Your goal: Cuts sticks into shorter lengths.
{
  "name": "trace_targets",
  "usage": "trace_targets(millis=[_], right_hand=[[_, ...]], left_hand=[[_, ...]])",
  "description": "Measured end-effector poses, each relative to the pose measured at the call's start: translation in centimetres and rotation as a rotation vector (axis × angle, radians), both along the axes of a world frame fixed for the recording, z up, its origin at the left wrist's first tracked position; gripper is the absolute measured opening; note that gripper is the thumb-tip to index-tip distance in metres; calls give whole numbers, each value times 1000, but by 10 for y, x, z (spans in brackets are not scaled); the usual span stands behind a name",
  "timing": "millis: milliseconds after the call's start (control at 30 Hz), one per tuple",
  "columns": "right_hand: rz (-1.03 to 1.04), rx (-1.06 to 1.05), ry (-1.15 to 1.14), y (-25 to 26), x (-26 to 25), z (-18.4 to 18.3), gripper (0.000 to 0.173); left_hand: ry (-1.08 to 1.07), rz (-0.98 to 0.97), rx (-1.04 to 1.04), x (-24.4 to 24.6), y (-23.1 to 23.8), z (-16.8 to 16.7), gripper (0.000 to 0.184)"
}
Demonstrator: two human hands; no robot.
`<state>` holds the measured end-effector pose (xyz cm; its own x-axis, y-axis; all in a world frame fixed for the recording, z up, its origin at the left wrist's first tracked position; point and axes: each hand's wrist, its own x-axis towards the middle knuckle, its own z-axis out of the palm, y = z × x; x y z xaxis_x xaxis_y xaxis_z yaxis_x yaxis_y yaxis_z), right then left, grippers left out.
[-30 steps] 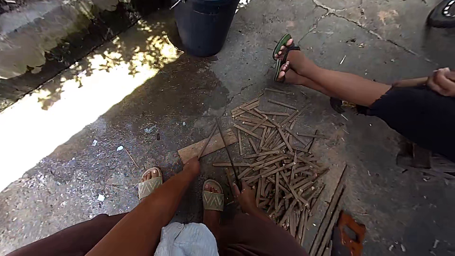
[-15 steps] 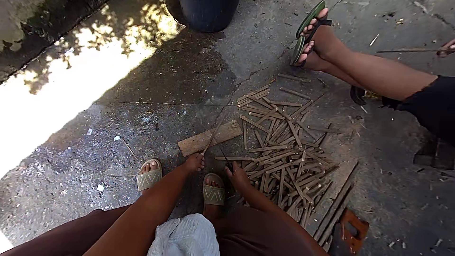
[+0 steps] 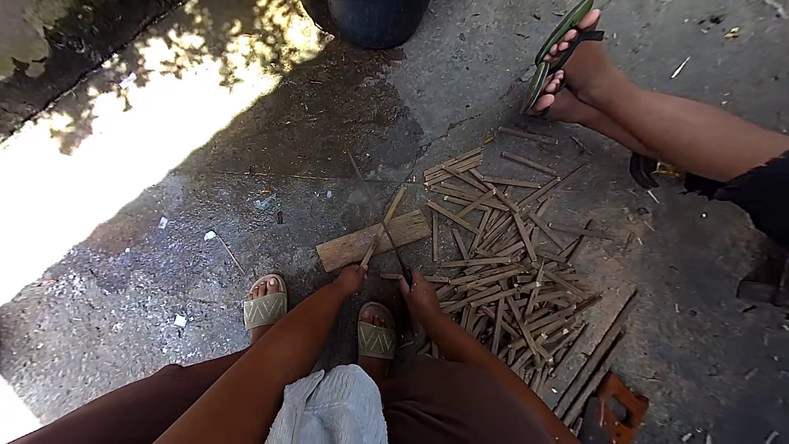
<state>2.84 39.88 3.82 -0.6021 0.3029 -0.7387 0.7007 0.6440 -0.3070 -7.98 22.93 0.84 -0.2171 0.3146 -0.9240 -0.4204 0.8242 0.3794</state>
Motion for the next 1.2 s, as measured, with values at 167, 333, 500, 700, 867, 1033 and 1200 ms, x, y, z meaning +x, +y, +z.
trace_targets(millis=[167, 333, 500, 700, 867, 1033, 1200], right_hand=[[8, -23, 34, 1, -23, 20, 45], [-131, -34, 827, -13, -35, 33, 35], [42, 15, 17, 7, -22, -4, 43], [37, -6, -35, 6, -23, 6, 46], [-71, 63, 553, -1, -33, 50, 39], [-25, 65, 614, -4, -21, 12, 38], [77, 5, -138, 9, -41, 9, 45]], left_hand=[[-5, -42, -5, -9, -5, -4, 52], [16, -33, 25, -5, -7, -10, 51], [5, -4, -1, -5, -5, -3, 52], [298, -347, -143, -4, -4, 15, 51], [339, -404, -259, 2, 7, 19, 48], [318, -398, -268, -3, 7, 24, 49], [302, -440, -237, -7, 6, 25, 49]])
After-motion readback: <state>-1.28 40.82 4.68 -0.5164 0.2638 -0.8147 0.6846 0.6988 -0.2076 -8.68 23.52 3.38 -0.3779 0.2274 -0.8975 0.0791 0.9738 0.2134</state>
